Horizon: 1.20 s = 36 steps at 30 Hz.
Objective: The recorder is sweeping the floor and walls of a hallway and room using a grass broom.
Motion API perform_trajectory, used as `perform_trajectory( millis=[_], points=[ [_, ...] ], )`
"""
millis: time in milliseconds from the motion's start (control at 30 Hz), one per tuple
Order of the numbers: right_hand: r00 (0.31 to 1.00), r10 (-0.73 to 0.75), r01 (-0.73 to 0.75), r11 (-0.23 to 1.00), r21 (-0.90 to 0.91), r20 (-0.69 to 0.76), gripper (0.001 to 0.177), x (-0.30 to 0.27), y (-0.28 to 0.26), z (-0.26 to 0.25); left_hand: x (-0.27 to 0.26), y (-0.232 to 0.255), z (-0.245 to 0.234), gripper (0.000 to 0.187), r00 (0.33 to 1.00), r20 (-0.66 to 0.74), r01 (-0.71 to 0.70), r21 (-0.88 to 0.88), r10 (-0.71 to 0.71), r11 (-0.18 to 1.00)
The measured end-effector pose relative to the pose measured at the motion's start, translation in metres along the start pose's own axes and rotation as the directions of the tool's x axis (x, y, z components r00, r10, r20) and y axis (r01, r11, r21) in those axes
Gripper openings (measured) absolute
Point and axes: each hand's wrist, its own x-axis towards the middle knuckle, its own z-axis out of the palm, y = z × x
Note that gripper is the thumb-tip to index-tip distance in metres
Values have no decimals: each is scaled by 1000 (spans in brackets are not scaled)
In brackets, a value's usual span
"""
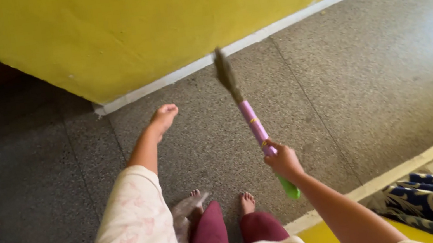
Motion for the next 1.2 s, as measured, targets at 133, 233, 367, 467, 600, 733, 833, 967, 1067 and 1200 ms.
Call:
perform_trajectory(
  millis=[133,233,367,467,600,733,833,967,1067,1200],
  points=[
    [995,-7,7,1000,1,102,63,9,-34,68,17,-40,-17,41,1000,-7,-19,-58,19,998],
    [978,-89,96,995,-29,188,61,22,-61,134,33,-76,-36,38,997,-52,-54,-104,49,993],
    [942,-143,161,986,-36,303,61,54,-117,223,61,-125,-62,37,999,-34,-30,-205,23,978],
    [915,-161,192,980,-49,371,61,83,-152,287,71,-161,-82,37,1000,-6,15,-210,-17,978],
    [890,-104,150,986,-70,444,60,136,-168,349,85,-199,-105,38,987,69,152,-188,-142,970],
    [890,59,-67,998,2,452,51,150,-157,343,101,-229,-113,39,972,82,232,-147,-222,962],
    [886,274,-335,936,107,375,52,161,-120,303,117,-243,-105,40,967,64,252,-56,-248,966],
    [945,327,-326,945,40,-17,43,190,-36,227,134,-245,-76,39,966,104,238,8,-237,971],
    [902,374,-372,927,52,-215,41,195,-11,146,149,-232,-46,37,967,145,210,2,-208,978],
    [838,331,-368,930,-3,-434,51,203,49,51,170,-184,-22,34,981,180,89,-88,-72,992]
  ],
)
